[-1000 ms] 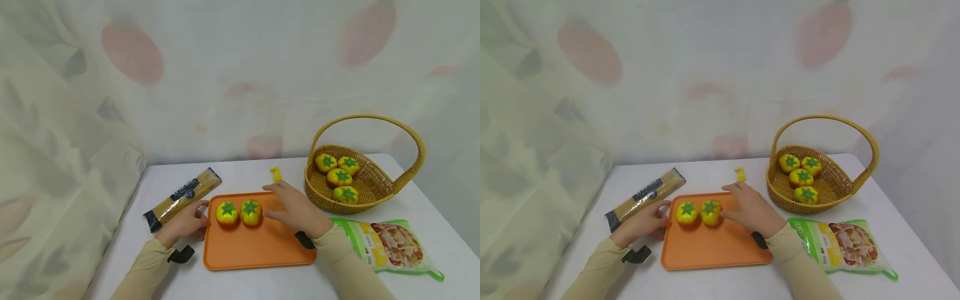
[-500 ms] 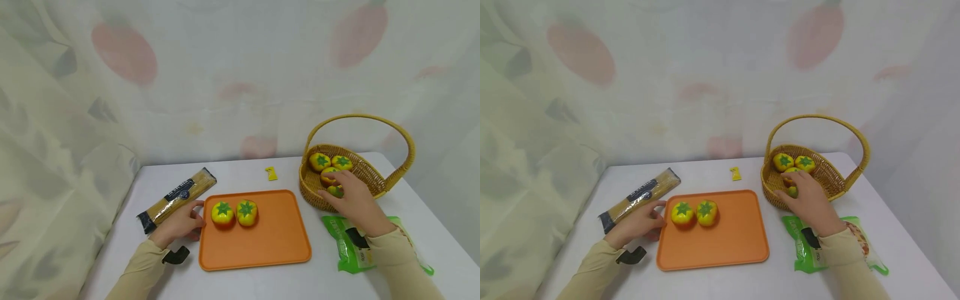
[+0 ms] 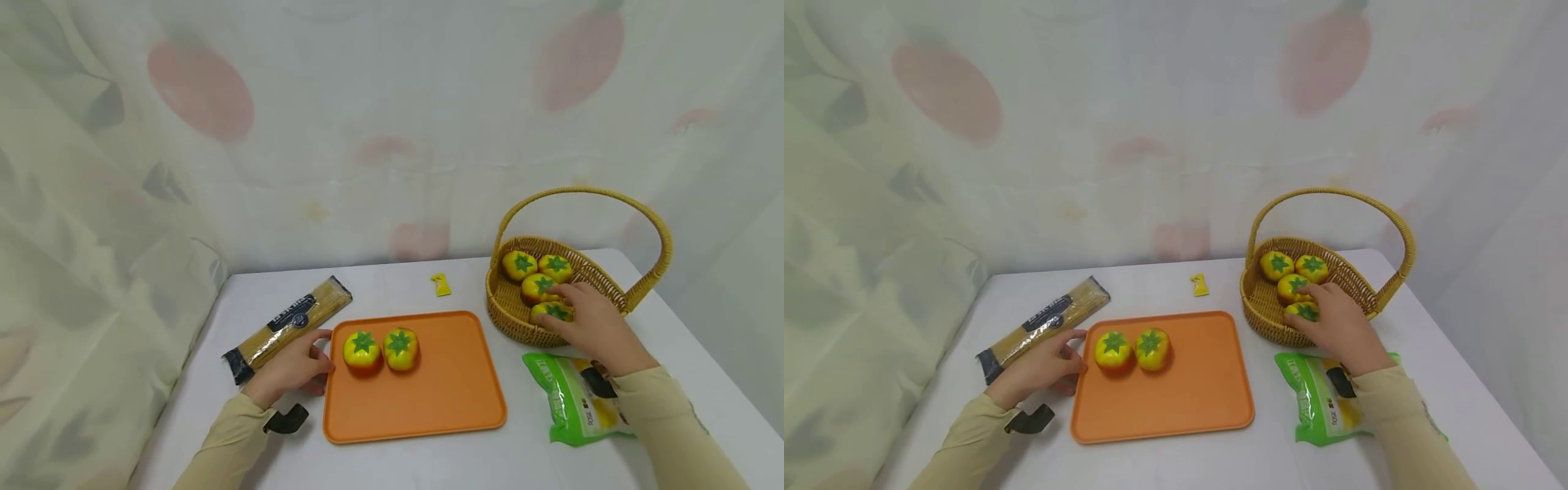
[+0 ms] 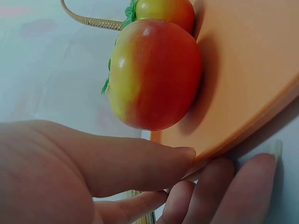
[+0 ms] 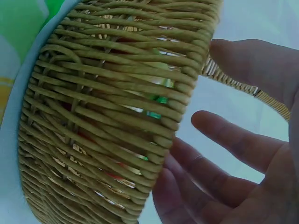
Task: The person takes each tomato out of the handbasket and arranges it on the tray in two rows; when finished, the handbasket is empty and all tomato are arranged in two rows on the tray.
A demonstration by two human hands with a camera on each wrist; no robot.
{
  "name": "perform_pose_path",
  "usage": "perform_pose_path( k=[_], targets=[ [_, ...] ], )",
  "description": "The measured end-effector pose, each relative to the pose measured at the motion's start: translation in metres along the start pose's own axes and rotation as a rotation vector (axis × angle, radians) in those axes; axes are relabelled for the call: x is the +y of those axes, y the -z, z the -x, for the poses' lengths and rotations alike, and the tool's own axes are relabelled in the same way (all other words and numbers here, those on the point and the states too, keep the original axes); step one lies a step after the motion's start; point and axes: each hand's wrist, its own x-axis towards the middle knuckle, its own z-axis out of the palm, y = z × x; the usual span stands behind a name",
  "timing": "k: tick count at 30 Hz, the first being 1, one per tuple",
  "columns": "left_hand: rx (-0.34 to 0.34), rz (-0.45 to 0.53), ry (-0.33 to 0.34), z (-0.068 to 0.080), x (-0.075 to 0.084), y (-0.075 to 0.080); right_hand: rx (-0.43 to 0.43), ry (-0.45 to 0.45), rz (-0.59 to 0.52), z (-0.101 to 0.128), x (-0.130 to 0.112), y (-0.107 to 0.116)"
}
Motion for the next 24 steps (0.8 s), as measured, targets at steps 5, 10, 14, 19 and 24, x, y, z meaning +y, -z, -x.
perform_pose_path(
  k=[5,10,14,19,24],
  targets=[
    [-0.003,0.003,-0.009,0.000,0.001,-0.001,-0.024,-0.022,0.008,-0.002,0.004,-0.001],
    [-0.001,0.006,0.009,-0.002,0.002,0.000,-0.038,-0.051,0.024,-0.005,0.006,-0.003],
    [0.003,0.008,0.015,-0.004,-0.001,0.000,-0.049,-0.061,0.019,-0.007,0.007,-0.004],
    [-0.003,0.005,0.003,-0.004,-0.004,0.000,-0.065,-0.076,0.036,-0.009,0.008,-0.005],
    [-0.005,-0.008,-0.012,-0.003,-0.005,0.000,-0.076,-0.089,0.051,-0.013,0.010,-0.007]
  ],
)
